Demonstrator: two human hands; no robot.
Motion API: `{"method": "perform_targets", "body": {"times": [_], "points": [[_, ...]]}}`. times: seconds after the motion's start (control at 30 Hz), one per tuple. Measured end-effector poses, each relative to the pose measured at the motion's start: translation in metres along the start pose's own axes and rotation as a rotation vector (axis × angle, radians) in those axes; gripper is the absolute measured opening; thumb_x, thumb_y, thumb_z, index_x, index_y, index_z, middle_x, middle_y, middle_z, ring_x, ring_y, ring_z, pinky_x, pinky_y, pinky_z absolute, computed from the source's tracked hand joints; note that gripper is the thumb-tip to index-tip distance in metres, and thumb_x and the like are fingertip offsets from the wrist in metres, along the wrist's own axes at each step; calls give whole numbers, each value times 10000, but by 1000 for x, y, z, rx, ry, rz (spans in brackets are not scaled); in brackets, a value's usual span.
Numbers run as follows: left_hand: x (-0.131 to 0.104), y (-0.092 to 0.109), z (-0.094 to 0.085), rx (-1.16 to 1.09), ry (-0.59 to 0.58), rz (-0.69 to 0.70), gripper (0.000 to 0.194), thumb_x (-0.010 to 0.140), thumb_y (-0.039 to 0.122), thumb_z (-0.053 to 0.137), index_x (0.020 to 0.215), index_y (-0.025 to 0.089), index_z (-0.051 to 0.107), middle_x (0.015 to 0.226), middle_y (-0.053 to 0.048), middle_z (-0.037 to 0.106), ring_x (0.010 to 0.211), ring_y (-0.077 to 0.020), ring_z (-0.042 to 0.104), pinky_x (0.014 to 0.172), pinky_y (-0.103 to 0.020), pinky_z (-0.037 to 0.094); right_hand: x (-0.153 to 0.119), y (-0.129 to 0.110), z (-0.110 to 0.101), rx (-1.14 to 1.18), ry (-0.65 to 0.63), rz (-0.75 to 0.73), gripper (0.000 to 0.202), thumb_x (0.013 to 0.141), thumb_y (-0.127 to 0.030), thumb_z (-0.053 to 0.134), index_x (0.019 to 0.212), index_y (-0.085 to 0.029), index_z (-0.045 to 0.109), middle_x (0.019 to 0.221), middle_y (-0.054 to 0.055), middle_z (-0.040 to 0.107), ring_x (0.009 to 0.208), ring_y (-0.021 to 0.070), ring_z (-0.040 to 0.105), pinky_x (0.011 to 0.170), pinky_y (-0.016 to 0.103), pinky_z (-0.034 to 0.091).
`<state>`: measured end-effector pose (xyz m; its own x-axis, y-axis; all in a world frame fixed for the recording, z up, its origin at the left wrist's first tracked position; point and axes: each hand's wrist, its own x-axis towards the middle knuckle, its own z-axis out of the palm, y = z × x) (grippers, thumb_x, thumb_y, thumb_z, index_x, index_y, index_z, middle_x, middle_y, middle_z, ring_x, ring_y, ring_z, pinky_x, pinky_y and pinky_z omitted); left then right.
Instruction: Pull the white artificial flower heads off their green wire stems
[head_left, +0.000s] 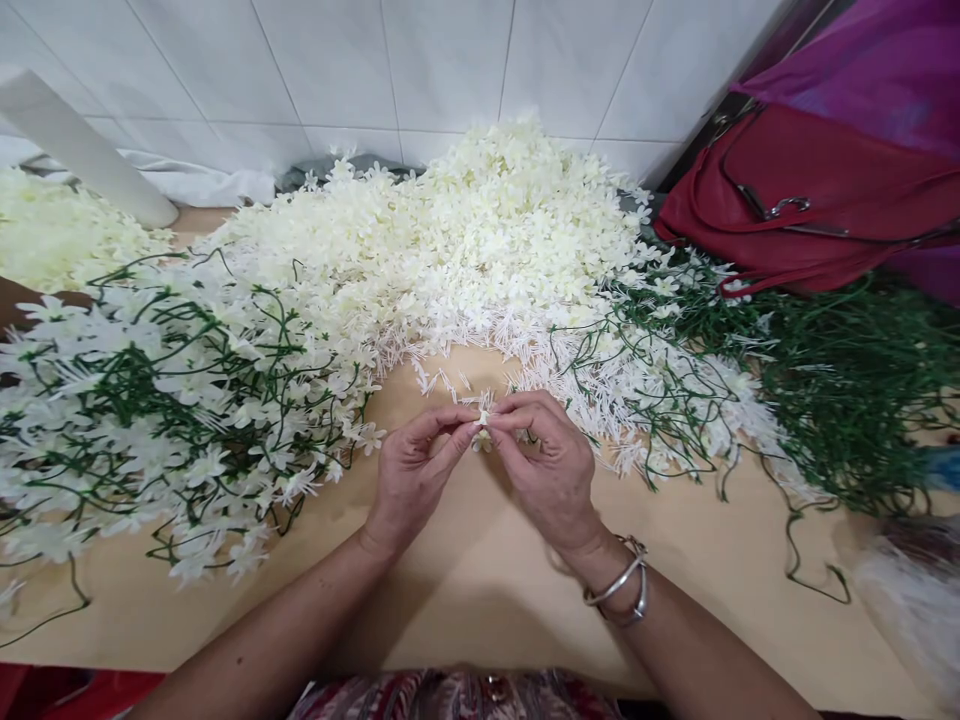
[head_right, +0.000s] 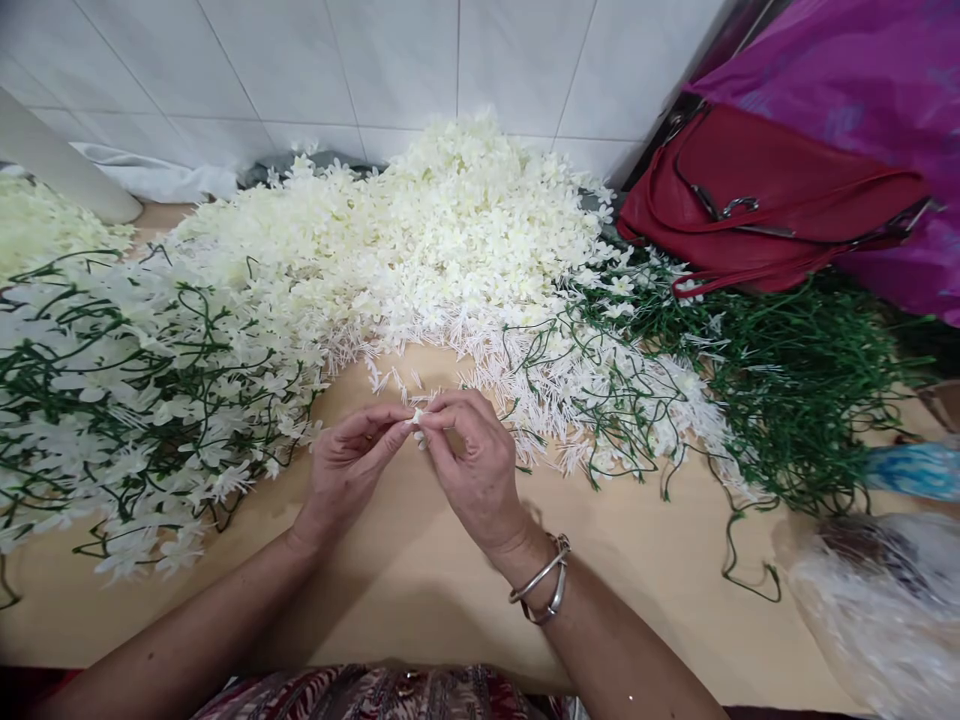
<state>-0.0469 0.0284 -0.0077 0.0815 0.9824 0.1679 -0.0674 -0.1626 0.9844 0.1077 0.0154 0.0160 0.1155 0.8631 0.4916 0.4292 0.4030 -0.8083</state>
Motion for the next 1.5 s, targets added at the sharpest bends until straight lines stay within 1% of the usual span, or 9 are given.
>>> {"method": "perform_targets", "body": {"times": [0.23,0.57,0.7,0.97,1.07,1.2,1.3,1.37,1.5], "points": [[1,0,0,7,-51,-20,124,940,287,740,1014,196,777,972,-42,798,901,-159,735,880,-254,584,-1,6,1,153,-28,236,90,916,-180,714,980,-243,710,922,17,718,874,179,680,816,325,549],[2,7,0,-29,-67,-87,194,931,349,749,1025,181,772,991,-71,801,921,-195,756,899,-306,610,5,16,-6,207,-109,106,126,950,-162,683,949,-261,761,897,16,677,878,175,657,792,323,529],[4,12,1,-74,1,-120,229,942,380,732,1049,179,756,1042,-80,796,920,-190,767,903,-306,613,7,19,-11,249,-129,170,67,952,-223,697,943,-251,757,989,43,716,953,196,688,835,336,550],[20,34,4,-76,29,-135,273,918,405,746,1055,172,715,1048,-79,787,854,-167,755,836,-294,610,12,12,-21,277,-213,273,80,952,-275,680,907,-227,724,811,5,725,718,153,689,672,269,533],[43,36,11,38,31,-56,253,939,374,706,1092,173,691,1097,-94,773,883,-177,746,813,-290,593,13,11,-24,302,-217,312,89,956,-292,676,910,-220,702,751,-6,701,683,150,682,659,266,525],[89,22,19,486,99,207,194,960,262,638,1137,205,691,1069,-80,742,818,-173,687,755,-304,565,15,12,-28,321,-203,368,91,936,-293,686,898,-210,692,672,-17,685,649,148,661,657,265,527],[118,9,21,756,29,425,249,963,158,556,1161,195,701,1208,-125,676,1016,-238,676,933,-410,559,15,12,-27,363,-254,388,93,913,-290,700,885,-201,698,659,-17,684,629,143,663,644,262,528],[129,3,20,894,1,492,275,952,113,541,1152,201,709,1242,-140,656,1121,-288,645,1013,-474,521,14,11,-25,395,-334,385,103,912,-291,705,865,-199,707,659,-18,677,622,139,660,643,263,536],[131,-1,18,1036,-20,525,228,946,95,547,1044,213,715,1206,-137,659,1121,-322,624,1017,-500,494,10,7,-18,472,-487,387,137,928,-294,692,829,-199,698,707,-16,679,612,123,652,628,252,544]]}}
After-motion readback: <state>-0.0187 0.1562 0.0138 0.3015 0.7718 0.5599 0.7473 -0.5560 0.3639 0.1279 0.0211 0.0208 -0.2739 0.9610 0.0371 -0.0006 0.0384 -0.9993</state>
